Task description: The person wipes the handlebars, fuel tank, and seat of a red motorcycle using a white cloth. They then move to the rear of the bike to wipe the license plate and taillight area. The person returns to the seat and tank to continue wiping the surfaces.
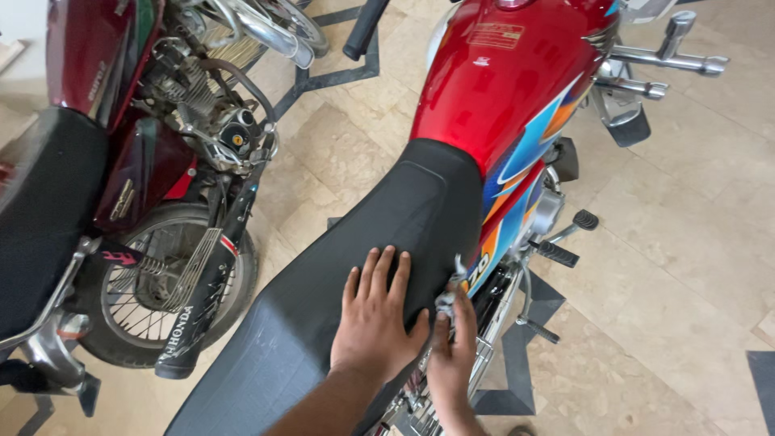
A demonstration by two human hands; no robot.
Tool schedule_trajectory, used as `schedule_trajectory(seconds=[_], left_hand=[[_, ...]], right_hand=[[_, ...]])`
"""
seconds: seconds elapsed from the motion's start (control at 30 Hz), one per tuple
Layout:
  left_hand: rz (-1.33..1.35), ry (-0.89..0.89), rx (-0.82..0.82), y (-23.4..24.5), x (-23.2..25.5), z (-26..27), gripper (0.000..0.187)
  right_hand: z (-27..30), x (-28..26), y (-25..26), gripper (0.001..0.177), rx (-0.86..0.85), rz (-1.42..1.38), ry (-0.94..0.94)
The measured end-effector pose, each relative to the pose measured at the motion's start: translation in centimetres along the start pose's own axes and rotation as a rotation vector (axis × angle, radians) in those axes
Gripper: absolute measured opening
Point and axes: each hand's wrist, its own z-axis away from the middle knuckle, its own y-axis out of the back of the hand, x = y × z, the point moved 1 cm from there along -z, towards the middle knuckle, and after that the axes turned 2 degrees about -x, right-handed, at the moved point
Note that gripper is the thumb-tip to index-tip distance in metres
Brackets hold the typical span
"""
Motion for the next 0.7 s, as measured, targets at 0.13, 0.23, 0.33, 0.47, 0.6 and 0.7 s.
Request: schedule_trajectory(seconds=[0.13, 0.23, 0.33, 0.47, 0.6, 0.7], left_hand=[[-0.006, -0.014, 0.042, -0.2, -0.1, 0.1, 0.087], [0.003, -0.012, 0.037, -0.2, 0.0, 0.1, 0.087], [-0.016, -0.018, 0.042, -0.1, 0.0, 0.0, 0.091], [-0.008, -0.009, 0.04, -0.3, 0.1, -0.2, 0.09], [-0.007, -0.02, 0.078, -0.6, -0.1, 0.0, 0.09], [-0.016, -0.006, 0.083, -0.5, -0.2, 0.1, 0.091]], right_hand=[[-3.3, -1.6, 0.8, 0.034, 0.013, 0.192, 0.156], [-9.1, -3.6, 0.2, 0.03, -0.059, 0.214, 0.312], [-12.0, -5.7, -1.0, 0.029, -0.273, 0.31, 0.5], [-12.2, -6.8, -0.9, 0.03, -0.299, 0.536, 0.622], [-12.3, -6.7, -1.4, 0.031, -0.323, 0.646, 0.587], [-12.3, -6.7, -1.3, 0.032, -0.314, 0.662, 0.636]])
